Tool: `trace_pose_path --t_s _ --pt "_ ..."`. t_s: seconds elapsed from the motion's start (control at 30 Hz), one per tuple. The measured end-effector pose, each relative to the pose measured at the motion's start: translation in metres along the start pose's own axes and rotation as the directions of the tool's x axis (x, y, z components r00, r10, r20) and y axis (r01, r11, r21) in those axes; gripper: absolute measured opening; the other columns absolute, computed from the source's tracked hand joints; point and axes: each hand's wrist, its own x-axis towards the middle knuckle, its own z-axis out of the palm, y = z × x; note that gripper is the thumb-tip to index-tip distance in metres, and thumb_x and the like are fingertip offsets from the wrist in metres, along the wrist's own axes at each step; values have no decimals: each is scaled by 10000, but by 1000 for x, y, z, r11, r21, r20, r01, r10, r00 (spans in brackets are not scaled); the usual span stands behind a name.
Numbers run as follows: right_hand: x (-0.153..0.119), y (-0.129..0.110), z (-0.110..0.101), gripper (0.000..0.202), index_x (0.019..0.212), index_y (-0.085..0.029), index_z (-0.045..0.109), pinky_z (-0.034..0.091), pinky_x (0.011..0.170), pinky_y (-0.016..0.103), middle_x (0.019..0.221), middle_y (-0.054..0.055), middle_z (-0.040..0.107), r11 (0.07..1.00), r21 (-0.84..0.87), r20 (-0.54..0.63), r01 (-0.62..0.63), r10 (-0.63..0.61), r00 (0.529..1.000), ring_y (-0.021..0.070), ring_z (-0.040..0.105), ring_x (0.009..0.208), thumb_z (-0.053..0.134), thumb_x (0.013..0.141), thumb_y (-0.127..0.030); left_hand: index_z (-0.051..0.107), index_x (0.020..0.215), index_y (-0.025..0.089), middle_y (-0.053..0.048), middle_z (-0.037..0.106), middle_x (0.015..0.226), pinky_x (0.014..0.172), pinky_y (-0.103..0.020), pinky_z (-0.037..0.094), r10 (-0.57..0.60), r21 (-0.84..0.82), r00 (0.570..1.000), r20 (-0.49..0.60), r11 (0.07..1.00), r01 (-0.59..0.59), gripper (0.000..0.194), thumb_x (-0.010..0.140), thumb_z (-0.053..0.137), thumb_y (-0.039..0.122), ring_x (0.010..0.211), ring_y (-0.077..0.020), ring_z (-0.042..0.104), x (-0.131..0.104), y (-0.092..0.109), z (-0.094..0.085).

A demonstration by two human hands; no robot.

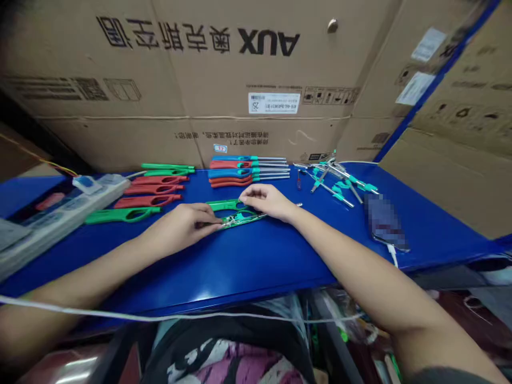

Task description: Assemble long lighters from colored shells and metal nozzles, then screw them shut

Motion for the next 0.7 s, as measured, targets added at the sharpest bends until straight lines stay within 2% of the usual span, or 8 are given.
trace_pose_path --t_s 0.13,0.23,0.3,0.43,0.7 --pt "-1 3 3 319 939 -157 676 357 602 260 745 -13 545 973 -185 47 136 -129 991 108 434 642 733 784 -429 805 907 162 -58 692 888 689 -267 466 -6 22 1000 -17 1000 6 219 956 618 264 757 -165 653 -3 4 4" --pt "-3 3 9 263 986 -169 694 389 650 270 886 23 589 885 -373 52 278 -280 959 116 440 695 740 803 -353 804 872 158 -61 690 859 671 -263 461 -8 16 999 -34 1000 8 206 944 627 235 720 -158 643 -4 6 5" --pt "-4 4 13 251 997 -170 698 409 687 276 940 39 602 841 -442 46 313 -327 944 124 461 734 752 801 -317 804 910 161 -65 692 861 681 -262 467 4 10 999 -43 1000 -4 205 948 619 239 728 -162 648 -4 6 6" --pt "-5 3 17 267 1027 -169 696 432 713 281 967 49 607 812 -487 51 321 -340 939 141 509 789 766 794 -278 797 971 164 -72 685 864 698 -272 481 20 54 999 -34 998 -18 195 934 642 276 745 -181 659 -7 7 6" --pt "-4 2 17 268 1047 -163 684 457 740 293 995 58 617 802 -492 83 338 -343 935 156 547 842 755 810 -264 785 953 201 -61 690 919 652 -290 475 -30 254 999 -19 967 34 178 941 614 247 780 -213 676 -10 18 5"
